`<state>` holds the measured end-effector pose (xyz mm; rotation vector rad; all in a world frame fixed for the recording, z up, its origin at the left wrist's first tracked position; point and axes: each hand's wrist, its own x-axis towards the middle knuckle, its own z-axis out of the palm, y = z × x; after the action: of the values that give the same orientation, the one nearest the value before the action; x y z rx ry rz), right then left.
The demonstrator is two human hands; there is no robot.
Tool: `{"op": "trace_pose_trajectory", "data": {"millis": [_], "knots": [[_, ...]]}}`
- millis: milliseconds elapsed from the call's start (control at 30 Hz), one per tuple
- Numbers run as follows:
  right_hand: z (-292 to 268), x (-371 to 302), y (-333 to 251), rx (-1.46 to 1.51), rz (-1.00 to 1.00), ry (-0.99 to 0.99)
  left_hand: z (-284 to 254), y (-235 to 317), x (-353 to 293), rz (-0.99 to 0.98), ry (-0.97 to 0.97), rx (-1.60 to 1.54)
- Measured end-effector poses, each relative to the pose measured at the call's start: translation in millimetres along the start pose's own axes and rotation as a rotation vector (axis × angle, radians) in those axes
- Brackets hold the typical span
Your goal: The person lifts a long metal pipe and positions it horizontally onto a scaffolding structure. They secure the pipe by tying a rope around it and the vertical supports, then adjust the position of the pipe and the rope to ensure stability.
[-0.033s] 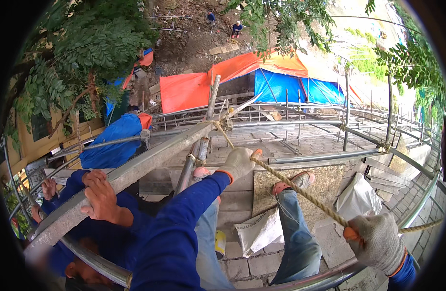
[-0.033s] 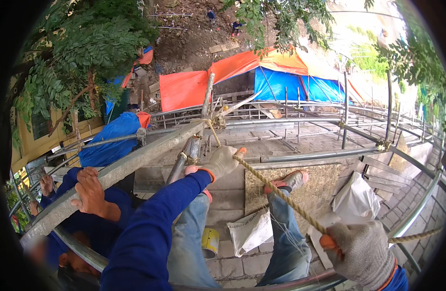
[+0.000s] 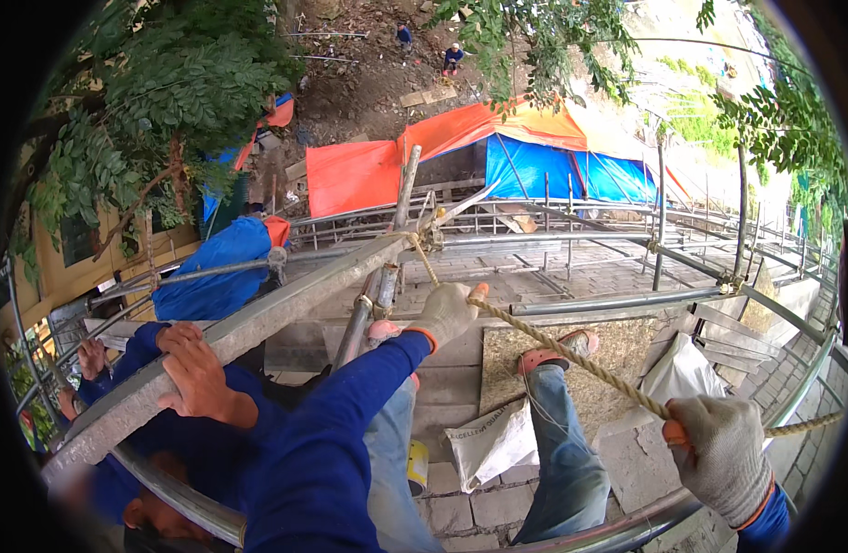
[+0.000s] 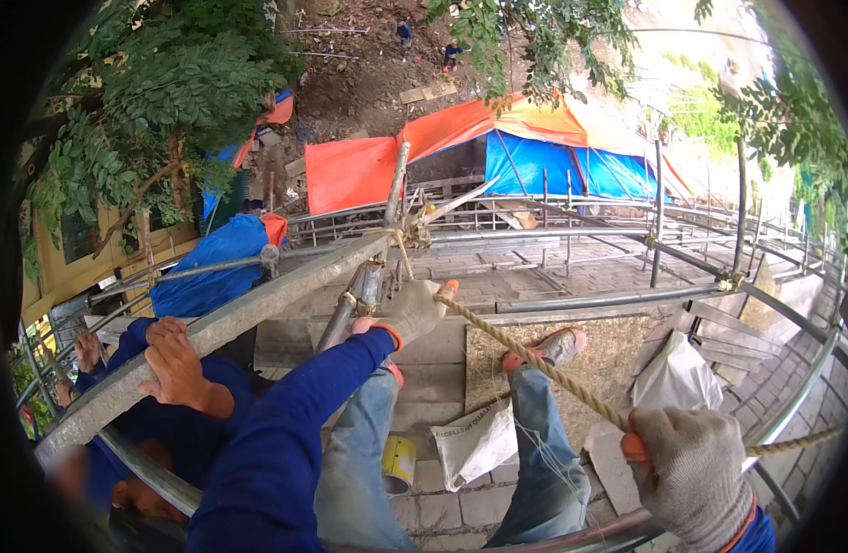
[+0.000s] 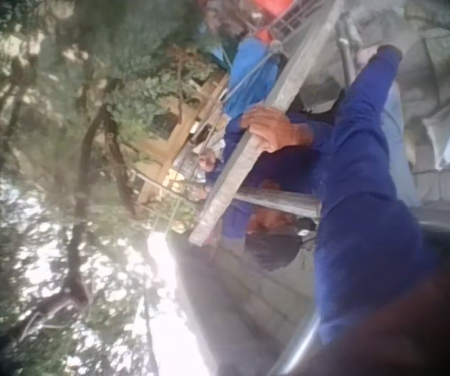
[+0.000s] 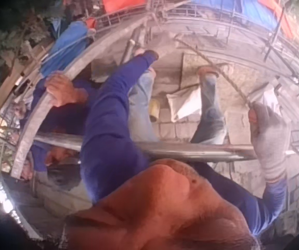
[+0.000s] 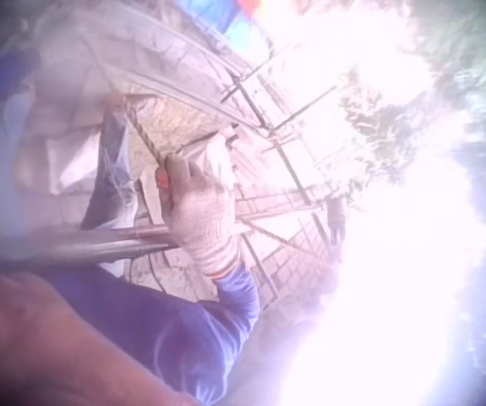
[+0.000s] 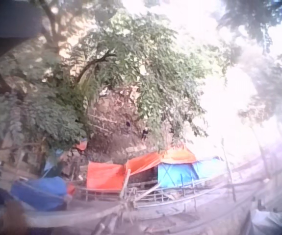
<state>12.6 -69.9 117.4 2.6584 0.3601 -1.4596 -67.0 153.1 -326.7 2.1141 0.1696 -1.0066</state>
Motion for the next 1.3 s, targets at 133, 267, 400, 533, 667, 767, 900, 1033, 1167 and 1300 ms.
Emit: {"op": "trace_pose_trajectory", "data": {"millis": [133, 267, 400, 533, 667, 767, 900, 1033, 1167, 1300], "knots": [[10.8, 27.4, -1.6, -0.349, -0.299, 0.510, -0.3, -50.2, -17.8, 0.128, 0.070, 0.073], [38.8, 102.9, -18.3, -0.557, -0.542, 0.378, 27.0, -38.6, -19.3, 0.203, 0.033, 0.271], [123.5, 201.0, -37.3, -0.491, -0.712, 0.316, 11.0, -33.3, -26.8, 0.170, -0.037, 0.271], [187.6, 261.6, -62.8, -0.012, -0.431, -0.131, -3.4, -31.7, -23.1, 0.195, -0.049, 0.294], [201.1, 264.4, -74.5, 0.610, -0.149, -0.384, -6.2, -23.8, -12.7, 0.351, -0.089, 0.142], [210.8, 251.2, -81.3, 0.728, -0.037, -0.413, 11.5, -38.9, 6.0, 0.645, 0.020, 0.000], [190.3, 223.6, -111.9, 0.768, -0.028, -0.513, 12.4, -123.8, 44.9, 0.597, 0.033, 0.236], [146.8, 187.9, -101.5, 0.717, -0.150, -0.473, 8.8, -99.4, 20.1, 0.269, 0.047, 0.009], [58.5, 134.9, -58.5, 0.157, -0.279, -0.170, -30.7, -42.0, -30.3, 0.095, 0.066, -0.136], [57.1, 82.4, -31.0, 0.186, -0.868, 0.332, -29.5, -38.8, -40.0, 0.069, 0.192, -0.232]]}}
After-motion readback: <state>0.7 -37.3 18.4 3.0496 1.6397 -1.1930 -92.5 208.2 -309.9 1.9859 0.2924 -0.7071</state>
